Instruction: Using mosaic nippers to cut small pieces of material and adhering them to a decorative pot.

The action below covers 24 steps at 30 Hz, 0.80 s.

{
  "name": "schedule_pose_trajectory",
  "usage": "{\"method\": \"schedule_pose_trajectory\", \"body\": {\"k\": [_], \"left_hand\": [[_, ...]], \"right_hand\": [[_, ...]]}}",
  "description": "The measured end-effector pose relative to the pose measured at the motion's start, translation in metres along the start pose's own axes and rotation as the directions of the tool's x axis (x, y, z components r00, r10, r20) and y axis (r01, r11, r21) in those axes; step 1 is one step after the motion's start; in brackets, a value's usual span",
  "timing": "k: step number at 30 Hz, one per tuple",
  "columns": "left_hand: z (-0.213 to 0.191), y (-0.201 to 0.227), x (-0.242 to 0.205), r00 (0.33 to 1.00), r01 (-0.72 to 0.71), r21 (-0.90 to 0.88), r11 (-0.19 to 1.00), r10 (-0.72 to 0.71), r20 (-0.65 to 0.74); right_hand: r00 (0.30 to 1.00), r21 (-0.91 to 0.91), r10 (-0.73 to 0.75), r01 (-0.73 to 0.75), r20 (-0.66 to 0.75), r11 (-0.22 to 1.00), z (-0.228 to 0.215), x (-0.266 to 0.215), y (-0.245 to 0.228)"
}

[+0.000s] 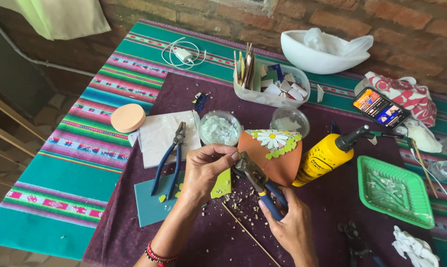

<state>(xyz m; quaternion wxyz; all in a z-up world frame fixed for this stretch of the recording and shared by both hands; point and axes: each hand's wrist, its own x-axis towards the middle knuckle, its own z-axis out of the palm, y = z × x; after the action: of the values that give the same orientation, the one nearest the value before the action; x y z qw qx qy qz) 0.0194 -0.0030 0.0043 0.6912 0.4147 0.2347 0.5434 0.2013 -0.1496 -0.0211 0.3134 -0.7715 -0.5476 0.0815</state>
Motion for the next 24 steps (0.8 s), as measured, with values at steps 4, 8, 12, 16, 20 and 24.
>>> {"method": "schedule_pose_trajectory", "body": {"k": [4,8,12,16,20,24], "left_hand": [[0.002,0.005,-0.003,0.999,-0.027,0.040,0.999,0.026,0.040],[0.003,0.003,-0.003,0.995,-0.050,0.050,0.998,0.046,0.084],[0.004,0.005,-0.004,0.995,-0.045,0.039,0.998,0.041,0.085],[0.002,-0.002,-0.007,0.998,-0.014,0.046,0.999,0.012,0.061],[0.000,-0.005,0.004,0.999,0.052,-0.014,0.999,-0.052,-0.007],[-0.003,-0.009,0.003,0.990,0.111,-0.109,0.988,-0.119,-0.073]], "right_hand": [[0.998,0.002,0.035,-0.035,0.047,0.999,-0.003,-0.001,0.001],[0.995,0.034,0.053,-0.056,0.080,0.998,-0.007,-0.002,0.000],[0.999,0.053,0.033,-0.034,0.022,0.998,-0.002,-0.005,0.008],[1.000,0.039,-0.018,0.018,-0.008,0.999,-0.005,-0.010,0.008],[0.997,0.063,0.075,-0.076,0.029,0.995,-0.005,-0.002,0.004],[0.993,0.049,0.103,-0.106,0.061,0.993,-0.008,-0.004,0.003]]}}
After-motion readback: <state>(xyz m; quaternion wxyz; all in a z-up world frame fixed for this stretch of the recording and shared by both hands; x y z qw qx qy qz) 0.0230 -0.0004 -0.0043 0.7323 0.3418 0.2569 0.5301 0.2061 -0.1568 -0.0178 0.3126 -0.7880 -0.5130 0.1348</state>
